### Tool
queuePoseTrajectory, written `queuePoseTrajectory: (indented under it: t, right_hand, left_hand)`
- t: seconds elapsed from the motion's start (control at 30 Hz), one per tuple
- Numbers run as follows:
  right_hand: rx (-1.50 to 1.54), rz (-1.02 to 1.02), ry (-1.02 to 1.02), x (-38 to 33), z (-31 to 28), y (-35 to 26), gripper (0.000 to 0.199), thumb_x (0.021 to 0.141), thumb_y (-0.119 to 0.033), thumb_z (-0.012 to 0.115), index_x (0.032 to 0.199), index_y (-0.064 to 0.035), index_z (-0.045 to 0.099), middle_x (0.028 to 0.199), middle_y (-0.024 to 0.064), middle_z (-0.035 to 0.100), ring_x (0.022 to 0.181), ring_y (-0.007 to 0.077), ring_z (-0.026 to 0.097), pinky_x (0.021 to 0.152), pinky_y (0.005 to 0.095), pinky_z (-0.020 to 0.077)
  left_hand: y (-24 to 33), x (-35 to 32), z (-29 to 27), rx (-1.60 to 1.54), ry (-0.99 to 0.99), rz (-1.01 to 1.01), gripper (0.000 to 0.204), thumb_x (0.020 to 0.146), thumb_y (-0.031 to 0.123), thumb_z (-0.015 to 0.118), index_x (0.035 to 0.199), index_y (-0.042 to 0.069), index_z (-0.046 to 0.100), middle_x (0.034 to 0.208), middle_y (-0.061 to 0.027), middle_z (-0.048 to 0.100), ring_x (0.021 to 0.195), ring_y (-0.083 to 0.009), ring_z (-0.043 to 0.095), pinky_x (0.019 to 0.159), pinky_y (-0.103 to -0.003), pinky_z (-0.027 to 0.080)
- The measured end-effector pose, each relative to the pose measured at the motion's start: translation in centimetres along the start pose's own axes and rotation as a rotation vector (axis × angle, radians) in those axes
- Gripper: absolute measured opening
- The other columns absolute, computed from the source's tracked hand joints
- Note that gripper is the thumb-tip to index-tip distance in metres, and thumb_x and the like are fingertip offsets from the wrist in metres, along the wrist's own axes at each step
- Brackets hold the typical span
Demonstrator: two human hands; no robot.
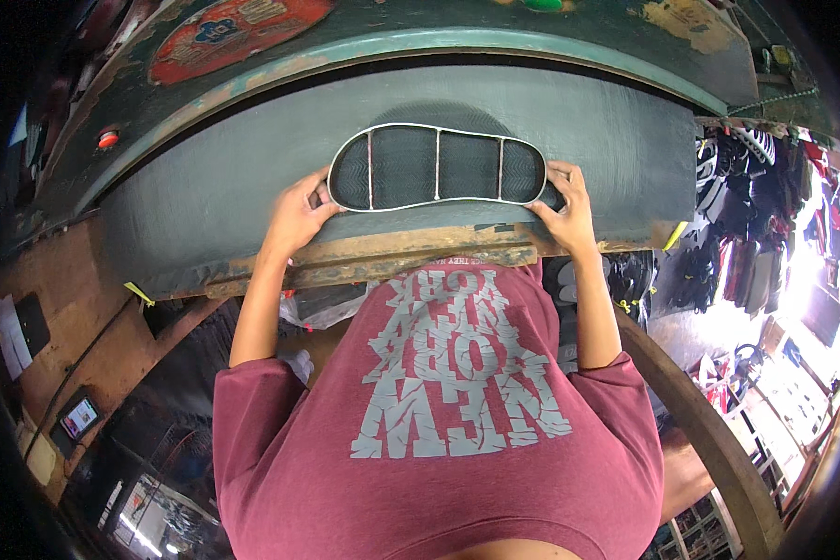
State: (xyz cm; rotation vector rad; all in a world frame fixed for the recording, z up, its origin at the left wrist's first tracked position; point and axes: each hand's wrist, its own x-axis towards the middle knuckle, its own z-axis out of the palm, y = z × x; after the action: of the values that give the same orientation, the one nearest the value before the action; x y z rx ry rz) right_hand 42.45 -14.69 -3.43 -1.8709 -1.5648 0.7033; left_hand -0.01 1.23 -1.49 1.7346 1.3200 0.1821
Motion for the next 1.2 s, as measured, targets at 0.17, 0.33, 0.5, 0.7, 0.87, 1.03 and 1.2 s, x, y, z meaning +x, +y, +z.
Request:
queuePoseTrajectory:
  t: [0.17,0.33,0.5,0.7,0.87,1.03,1.2]
  right_hand:
    - [0.013,0.014,0.005,0.0,0.1,-0.1,0.063,0.07,-0.017,0.086,0.128,-0.0007,0.067,0.131,0.0158,0.059,0.125,0.0337,0.056,0.108,0.0427,0.045]
    - [0.012,-0.011,0.001,0.2,0.2,0.1,0.063,0.07,-0.016,0.087,0.128,0.0012,0.066,0.131,0.0166,0.059,0.123,0.0334,0.057,0.108,0.0425,0.045]
    - [0.203,0.03,-0.007,0.1,-0.4,0.4,0.075,0.071,-0.009,0.086,0.14,-0.0024,0.058,0.129,0.0163,0.06,0.12,0.0315,0.059,0.107,0.0416,0.0457]
    - [0.317,0.216,0.126,0.9,-3.7,-0.1,0.071,0.084,0.0,0.073,0.15,-0.0031,0.047,0.124,0.0144,0.066,0.114,0.0225,0.064,0.104,0.0368,0.0485]
    - [0.042,0.04,0.367,4.3,-8.7,-2.8,0.045,0.09,-0.014,0.072,0.133,-0.0019,0.064,0.12,0.0141,0.067,0.115,0.0248,0.063,0.105,0.0393,0.0469]
    - [-0.256,-0.364,0.763,10.0,-11.4,-7.0,0.042,0.087,-0.013,0.077,0.127,-0.0081,0.069,0.132,0.0149,0.062,0.127,0.0308,0.056,0.11,0.0414,0.0419]
    - [-0.283,-0.559,0.92,15.7,-9.0,-9.4,0.064,0.082,-0.02,0.083,0.141,-0.0085,0.058,0.155,0.0221,0.04,0.148,0.0426,0.032,0.122,0.0528,0.0265]
  left_hand:
    - [0.5,-0.1,0.0,-0.024,0.007,0.006,0.066,0.075,0.008,0.08,0.138,0.003,0.063,0.078,0.0003,0.053,0.065,-0.0098,0.043,0.062,-0.027,0.041]
    - [0.2,0.0,-0.1,-0.021,-0.007,0.0,0.066,0.075,0.007,0.08,0.138,0.003,0.062,0.078,-0.0007,0.054,0.065,-0.0103,0.044,0.061,-0.028,0.041]
    - [0.1,0.1,-0.9,0.055,-0.096,-0.016,0.066,0.082,0.008,0.078,0.145,0.006,0.056,0.081,-0.0028,0.058,0.069,-0.0113,0.051,0.065,-0.03,0.045]
    - [0.2,0.2,-4.9,-0.184,0.061,0.11,0.056,0.094,0.006,0.069,0.148,0.005,0.054,0.09,0.0023,0.058,0.081,-0.0087,0.053,0.077,-0.025,0.046]
    - [0.1,1.1,-10.6,-0.182,0.578,0.242,0.036,0.103,0.009,0.061,0.138,0.004,0.064,0.104,-0.0006,0.065,0.09,-0.0073,0.058,0.084,-0.024,0.05]
    - [0.8,2.4,-17.0,-0.017,1.39,0.412,0.028,0.106,0.016,0.054,0.122,-0.001,0.071,0.113,-0.0107,0.07,0.096,-0.0182,0.066,0.088,-0.032,0.053]
    - [0.0,3.0,-21.8,0.472,1.691,0.495,0.049,0.108,0.022,0.04,0.147,-0.007,0.045,0.149,-0.0321,0.041,0.142,-0.0454,0.036,0.118,-0.054,0.03]
